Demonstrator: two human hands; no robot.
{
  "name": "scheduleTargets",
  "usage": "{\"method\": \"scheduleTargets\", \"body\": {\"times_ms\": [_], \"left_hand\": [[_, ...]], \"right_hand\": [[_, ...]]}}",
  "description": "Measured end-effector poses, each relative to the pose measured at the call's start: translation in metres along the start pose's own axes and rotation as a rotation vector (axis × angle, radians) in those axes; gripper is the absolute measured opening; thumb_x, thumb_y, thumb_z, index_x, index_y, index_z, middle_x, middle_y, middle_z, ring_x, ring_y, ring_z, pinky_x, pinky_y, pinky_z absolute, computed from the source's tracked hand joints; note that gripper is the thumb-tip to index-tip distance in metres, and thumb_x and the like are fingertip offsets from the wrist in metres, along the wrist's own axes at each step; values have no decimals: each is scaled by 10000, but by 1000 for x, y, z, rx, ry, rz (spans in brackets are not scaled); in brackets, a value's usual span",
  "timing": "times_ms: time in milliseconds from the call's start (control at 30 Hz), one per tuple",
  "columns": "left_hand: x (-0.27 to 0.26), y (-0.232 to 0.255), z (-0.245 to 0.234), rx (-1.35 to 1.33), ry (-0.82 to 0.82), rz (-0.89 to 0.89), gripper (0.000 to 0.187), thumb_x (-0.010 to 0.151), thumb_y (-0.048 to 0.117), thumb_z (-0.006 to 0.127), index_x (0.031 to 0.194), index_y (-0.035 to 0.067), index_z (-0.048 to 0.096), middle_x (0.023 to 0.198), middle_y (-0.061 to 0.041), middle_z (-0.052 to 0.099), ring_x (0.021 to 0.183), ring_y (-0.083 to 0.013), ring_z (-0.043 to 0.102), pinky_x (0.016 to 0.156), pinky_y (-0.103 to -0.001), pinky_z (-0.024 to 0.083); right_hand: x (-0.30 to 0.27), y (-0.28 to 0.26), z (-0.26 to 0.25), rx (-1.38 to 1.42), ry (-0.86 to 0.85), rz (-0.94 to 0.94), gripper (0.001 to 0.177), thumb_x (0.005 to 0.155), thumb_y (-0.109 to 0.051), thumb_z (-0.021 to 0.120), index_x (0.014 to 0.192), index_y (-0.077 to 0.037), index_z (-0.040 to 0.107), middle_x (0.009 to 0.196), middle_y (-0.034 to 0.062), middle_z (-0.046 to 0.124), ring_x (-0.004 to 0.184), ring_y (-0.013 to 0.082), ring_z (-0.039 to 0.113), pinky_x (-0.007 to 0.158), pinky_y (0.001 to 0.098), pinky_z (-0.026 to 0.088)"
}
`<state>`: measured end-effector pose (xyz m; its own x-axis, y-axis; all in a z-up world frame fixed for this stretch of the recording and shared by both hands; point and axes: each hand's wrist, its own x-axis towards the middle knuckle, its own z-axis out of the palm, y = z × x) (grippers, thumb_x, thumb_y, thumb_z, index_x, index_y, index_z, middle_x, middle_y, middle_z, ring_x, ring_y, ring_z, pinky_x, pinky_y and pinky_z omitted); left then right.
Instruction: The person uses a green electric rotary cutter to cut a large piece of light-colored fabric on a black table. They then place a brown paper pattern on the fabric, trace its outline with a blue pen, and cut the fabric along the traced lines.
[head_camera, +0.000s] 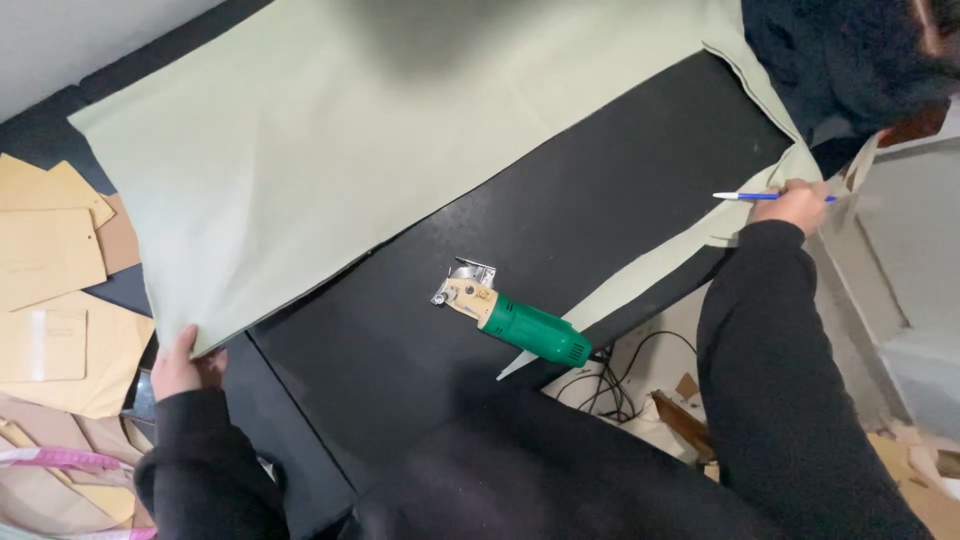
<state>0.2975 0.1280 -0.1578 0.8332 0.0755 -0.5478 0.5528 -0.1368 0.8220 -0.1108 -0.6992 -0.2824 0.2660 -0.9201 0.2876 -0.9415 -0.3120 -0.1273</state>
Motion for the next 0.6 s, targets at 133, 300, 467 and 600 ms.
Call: {"method": "scheduleTargets", "body": {"times_ms": [133, 300, 467, 600], "left_hand": [[7, -47, -71, -234, 95, 82, 405, 1019, 247, 614, 1386, 80, 582, 1180, -67, 661, 928, -228, 644, 687, -359, 492], [-23, -104, -144, -458, 205, 91, 538, 983, 281, 640, 1489, 112, 566, 1415, -74, 661, 1231, -273, 660, 863, -438, 508], [-33, -122, -156, -599, 184, 103, 648, 851, 282, 630, 1476, 129, 558, 1453, -62, 670, 1315, -307, 666, 1009, -527, 573], [-13, -156, -181, -559, 290, 9, 590, 894, 324, 652, 1436, 107, 568, 1383, -83, 672, 1229, -328, 656, 947, -506, 563]], "right_hand": [[-2, 32, -20, 121, 5, -240, 169, 865, -149, 800, 953, -5, 797, 1003, 200, 710, 908, 376, 695, 863, 444, 563], [-55, 33, -146, 244, -248, -305, 242, 934, -245, 801, 997, -12, 781, 954, 166, 726, 879, 333, 707, 863, 413, 564], [-59, 89, -171, 143, -952, -116, 361, 687, -227, 825, 1008, -62, 828, 854, 126, 770, 798, 291, 725, 815, 410, 535], [-62, 65, -189, -241, -1340, -180, 323, 791, -308, 754, 984, -80, 877, 858, 155, 775, 817, 321, 777, 807, 428, 614]]}}
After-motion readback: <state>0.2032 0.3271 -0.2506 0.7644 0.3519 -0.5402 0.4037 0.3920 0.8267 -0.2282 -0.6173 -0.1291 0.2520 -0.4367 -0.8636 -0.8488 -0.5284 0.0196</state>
